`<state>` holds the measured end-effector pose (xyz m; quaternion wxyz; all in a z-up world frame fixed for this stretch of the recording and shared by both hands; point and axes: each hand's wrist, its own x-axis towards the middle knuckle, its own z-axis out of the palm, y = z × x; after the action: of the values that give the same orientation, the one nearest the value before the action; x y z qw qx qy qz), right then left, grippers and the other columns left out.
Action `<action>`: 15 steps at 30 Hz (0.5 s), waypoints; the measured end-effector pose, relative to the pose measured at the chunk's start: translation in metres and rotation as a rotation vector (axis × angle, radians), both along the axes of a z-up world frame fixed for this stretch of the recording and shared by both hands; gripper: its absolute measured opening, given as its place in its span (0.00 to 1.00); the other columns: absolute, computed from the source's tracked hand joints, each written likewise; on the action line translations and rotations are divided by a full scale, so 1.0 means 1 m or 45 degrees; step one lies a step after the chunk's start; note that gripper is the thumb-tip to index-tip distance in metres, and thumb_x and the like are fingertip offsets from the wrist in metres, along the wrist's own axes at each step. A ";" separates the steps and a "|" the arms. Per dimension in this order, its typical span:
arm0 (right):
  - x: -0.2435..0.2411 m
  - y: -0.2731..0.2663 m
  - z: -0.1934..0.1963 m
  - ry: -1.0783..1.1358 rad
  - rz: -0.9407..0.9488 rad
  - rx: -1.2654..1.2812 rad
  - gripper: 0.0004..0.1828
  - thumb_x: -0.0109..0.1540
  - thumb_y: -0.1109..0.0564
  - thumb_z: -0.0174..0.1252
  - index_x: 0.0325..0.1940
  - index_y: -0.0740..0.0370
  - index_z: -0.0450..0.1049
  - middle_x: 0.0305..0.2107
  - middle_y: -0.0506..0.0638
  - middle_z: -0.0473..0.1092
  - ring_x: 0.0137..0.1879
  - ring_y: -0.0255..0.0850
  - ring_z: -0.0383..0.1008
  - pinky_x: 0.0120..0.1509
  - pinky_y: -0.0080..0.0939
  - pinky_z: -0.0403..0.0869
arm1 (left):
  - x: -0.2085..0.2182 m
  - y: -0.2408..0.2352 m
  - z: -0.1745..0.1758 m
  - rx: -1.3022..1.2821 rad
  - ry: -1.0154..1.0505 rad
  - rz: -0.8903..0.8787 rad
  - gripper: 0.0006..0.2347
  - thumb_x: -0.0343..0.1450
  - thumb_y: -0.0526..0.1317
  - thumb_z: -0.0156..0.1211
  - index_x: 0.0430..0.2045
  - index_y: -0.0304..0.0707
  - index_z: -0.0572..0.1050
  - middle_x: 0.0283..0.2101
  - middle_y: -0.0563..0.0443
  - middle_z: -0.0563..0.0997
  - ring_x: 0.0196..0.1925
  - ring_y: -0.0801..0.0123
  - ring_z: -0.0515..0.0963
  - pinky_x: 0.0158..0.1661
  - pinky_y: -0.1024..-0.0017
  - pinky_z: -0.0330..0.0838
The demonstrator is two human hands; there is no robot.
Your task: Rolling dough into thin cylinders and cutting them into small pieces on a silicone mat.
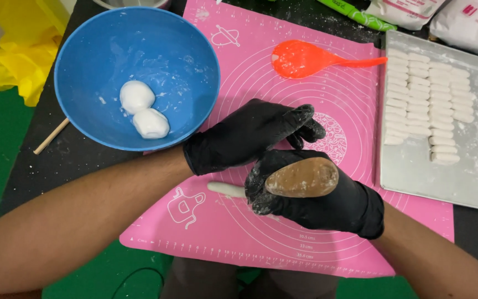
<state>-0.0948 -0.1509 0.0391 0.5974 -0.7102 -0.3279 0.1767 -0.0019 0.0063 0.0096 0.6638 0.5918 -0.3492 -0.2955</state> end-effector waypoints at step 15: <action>0.000 0.001 0.005 0.201 -0.074 -0.065 0.09 0.62 0.57 0.64 0.45 0.61 0.75 0.39 0.48 0.77 0.44 0.38 0.82 0.54 0.38 0.84 | 0.001 -0.003 -0.003 0.006 0.062 -0.031 0.21 0.76 0.53 0.43 0.47 0.37 0.81 0.49 0.50 0.86 0.45 0.70 0.84 0.54 0.70 0.79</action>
<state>-0.0947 -0.1502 0.0438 0.6079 -0.7184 -0.2542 0.2230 -0.0010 0.0038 0.0063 0.6671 0.5816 -0.3395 -0.3186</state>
